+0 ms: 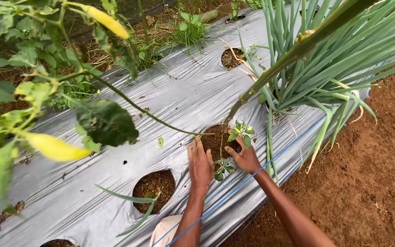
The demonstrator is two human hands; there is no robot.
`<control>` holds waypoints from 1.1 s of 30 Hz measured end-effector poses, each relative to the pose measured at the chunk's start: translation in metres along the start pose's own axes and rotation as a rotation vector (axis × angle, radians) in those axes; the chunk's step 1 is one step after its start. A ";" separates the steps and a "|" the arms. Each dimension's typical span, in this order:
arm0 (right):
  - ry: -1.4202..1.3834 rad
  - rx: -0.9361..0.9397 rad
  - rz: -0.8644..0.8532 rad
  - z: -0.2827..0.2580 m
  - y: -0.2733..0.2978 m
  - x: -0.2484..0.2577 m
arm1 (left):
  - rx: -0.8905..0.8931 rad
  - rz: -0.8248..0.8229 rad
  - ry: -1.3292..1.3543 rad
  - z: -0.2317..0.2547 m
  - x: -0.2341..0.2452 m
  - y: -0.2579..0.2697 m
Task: The person kneels beside a garden bed covered with plastic mulch and uses a wooden hoe to scoop soil from the path. They then place the soil around the base of small plants growing through holes in the plastic, patting it down by hand to secure the seedlings.
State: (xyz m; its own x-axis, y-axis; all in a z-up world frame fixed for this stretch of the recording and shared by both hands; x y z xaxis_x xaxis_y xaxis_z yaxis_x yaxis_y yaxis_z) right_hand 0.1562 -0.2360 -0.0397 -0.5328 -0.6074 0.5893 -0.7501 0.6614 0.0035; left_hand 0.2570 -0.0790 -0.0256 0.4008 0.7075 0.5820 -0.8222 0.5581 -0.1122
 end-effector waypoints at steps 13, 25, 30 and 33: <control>0.000 0.074 -0.094 0.024 0.004 -0.015 | -0.394 -0.088 0.371 0.029 0.000 0.027; 0.280 0.222 -0.108 -0.008 0.040 -0.052 | 0.075 -0.236 -0.177 -0.025 -0.025 0.044; -0.058 0.432 0.011 -0.017 0.028 -0.061 | -0.001 -0.328 -0.314 0.063 0.047 0.059; 0.020 0.524 -0.009 -0.042 0.038 -0.031 | 0.062 -0.385 -0.325 0.078 0.056 0.052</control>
State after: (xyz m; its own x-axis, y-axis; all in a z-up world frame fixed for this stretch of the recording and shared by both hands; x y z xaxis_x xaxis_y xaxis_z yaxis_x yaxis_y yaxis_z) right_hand 0.1613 -0.1736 -0.0240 -0.5218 -0.6001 0.6063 -0.8526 0.3445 -0.3929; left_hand 0.2053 -0.0448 0.0644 0.5412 0.2789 0.7933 -0.6662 0.7178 0.2022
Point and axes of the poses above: each hand's wrist, its own y-axis away from the middle knuckle, its own x-axis out of the back of the hand, z = x × y, the point moved 4 cm from there along -y, towards the middle knuckle, and after that the axes turned 14 degrees about y, right-handed, at the moved point
